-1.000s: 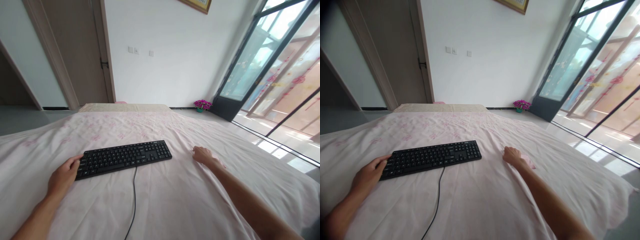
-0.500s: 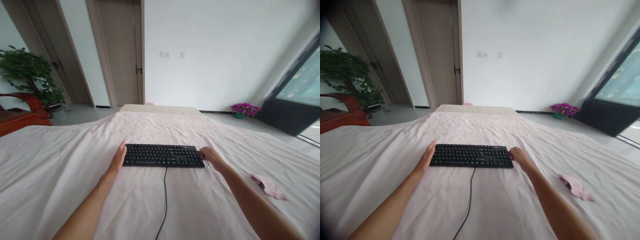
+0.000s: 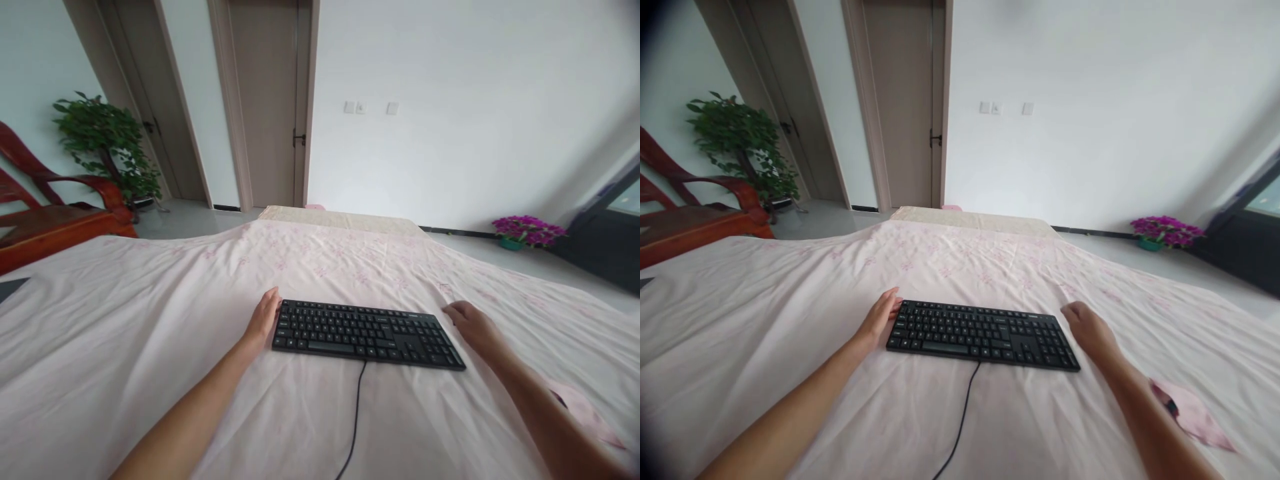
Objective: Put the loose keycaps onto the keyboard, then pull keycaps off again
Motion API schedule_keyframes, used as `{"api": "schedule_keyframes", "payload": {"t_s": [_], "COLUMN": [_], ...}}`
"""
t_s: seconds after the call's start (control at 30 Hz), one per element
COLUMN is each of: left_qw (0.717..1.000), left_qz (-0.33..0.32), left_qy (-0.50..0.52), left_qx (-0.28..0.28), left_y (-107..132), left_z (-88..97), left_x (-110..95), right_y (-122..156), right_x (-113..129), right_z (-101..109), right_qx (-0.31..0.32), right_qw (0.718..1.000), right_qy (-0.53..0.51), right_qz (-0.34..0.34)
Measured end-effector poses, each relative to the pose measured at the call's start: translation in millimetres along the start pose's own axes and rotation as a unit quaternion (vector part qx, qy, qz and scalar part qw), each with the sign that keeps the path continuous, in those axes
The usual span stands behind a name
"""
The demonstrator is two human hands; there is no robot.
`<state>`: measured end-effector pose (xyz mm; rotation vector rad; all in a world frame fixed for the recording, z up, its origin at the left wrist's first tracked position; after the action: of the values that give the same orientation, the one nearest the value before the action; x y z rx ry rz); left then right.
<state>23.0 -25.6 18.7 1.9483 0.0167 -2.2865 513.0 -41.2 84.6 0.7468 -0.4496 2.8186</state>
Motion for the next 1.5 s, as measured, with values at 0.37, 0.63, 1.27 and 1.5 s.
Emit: {"api": "schedule_keyframes", "payload": {"t_s": [0.37, 0.63, 1.27, 1.5], "left_qw": [0.994, 0.988, 0.972, 0.968], "left_qz": [-0.079, -0.109, -0.129, -0.138], "left_qy": [-0.074, -0.107, -0.195, -0.209], "left_qx": [-0.026, -0.005, 0.016, 0.023], "left_y": [-25.4, -21.0, -22.6, -22.3], "left_z": [28.4, 29.7, 27.2, 28.0], "left_x": [8.4, 5.4, 1.4, 0.5], "right_y": [28.2, 39.8, 51.6, 47.9], "right_x": [192.6, 260.0, 300.1, 308.0], "right_z": [-62.9, -139.1, -189.8, -190.4], "right_qx": [0.144, 0.189, 0.145, 0.133], "right_qw": [0.899, 0.815, 0.901, 0.916], "right_qy": [-0.399, -0.544, -0.353, -0.285], "right_qz": [0.107, 0.061, 0.209, 0.25]}}
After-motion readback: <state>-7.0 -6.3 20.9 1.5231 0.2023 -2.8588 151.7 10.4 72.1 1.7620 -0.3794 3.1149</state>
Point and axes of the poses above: each hand's wrist, its own y-axis away from the middle knuckle, its own z-axis out of the back of the hand, x = y × z, the point moved 1 cm from there along -y, towards the middle knuckle, and after that the axes turned 4 degrees about z, right-handed, at the moved point
